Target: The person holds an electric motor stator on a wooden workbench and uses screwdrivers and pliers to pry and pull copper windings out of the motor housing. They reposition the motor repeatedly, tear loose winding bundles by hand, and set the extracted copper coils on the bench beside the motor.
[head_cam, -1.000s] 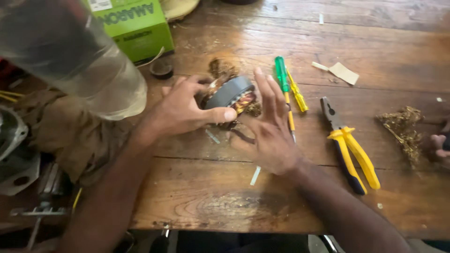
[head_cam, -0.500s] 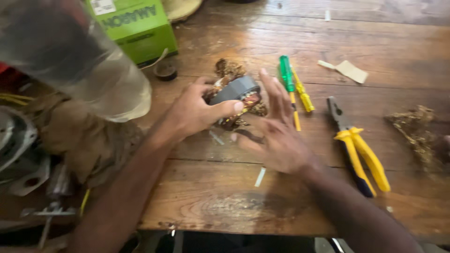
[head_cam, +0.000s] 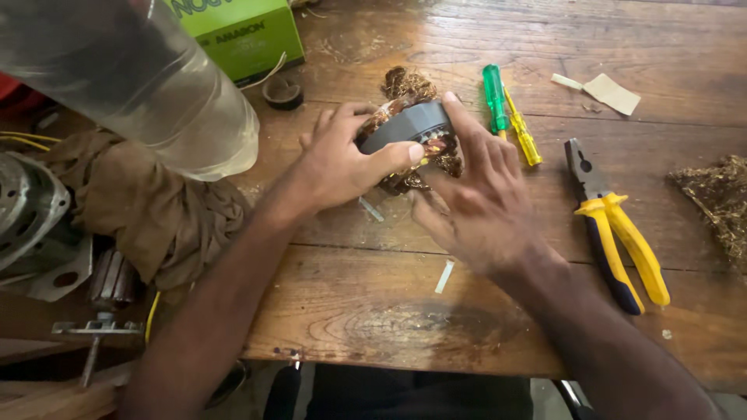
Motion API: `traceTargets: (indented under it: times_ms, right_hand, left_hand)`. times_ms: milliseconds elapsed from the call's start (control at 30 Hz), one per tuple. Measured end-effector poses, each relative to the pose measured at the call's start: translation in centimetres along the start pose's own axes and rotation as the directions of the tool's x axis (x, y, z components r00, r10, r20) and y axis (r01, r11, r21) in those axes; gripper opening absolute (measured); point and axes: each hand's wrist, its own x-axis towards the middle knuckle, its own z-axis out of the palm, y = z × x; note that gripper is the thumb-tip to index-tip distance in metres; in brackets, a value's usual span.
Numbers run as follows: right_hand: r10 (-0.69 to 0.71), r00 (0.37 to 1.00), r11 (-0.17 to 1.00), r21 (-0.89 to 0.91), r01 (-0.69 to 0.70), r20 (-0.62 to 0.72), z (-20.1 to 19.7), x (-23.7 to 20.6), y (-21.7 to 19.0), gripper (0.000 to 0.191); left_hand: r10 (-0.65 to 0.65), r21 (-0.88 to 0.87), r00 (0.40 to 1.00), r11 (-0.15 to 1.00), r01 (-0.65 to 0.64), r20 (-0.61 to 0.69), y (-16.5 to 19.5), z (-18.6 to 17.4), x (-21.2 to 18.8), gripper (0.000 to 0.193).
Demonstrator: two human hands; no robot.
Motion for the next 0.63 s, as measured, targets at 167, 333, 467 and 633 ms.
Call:
traceTargets:
  times_ms: [167, 333, 467, 633]
  right_hand:
    - [-0.034, 0.999, 0.997, 0.065, 0.037, -0.04, -0.2, 0.1, 0.3, 0.028]
    - [0.02, 1.0, 0.982, 0.187, -0.015, -0.022, 0.0, 0.2, 0.3, 0.023]
    - [0.032, 0.999, 0.965, 0.262, -0.026, -0.02, -0.3, 0.4, 0.6, 0.019]
    - [0.128, 0.988, 0.966, 0.216, -0.144, 0.088, -2.3, -1.0, 1.1, 0.019]
  left_hand:
    - [-0.21, -0.317, 0.965, 0.915, 0.252, 0.16, -0.1, -0.1, 0.3, 0.077]
    - [-0.267, -0.575, 0.923, 0.723, 0.383, 0.279, 2.0, -0.2, 0.2, 0.08]
    - [-0.317, -0.427, 0.914, 0.811, 0.4, 0.255, 3.0, -0.9, 0.4, 0.084]
    - [-0.397, -0.147, 0.906, 0.897, 0.417, 0.146, 2.9, -3.7, 1.9, 0.099]
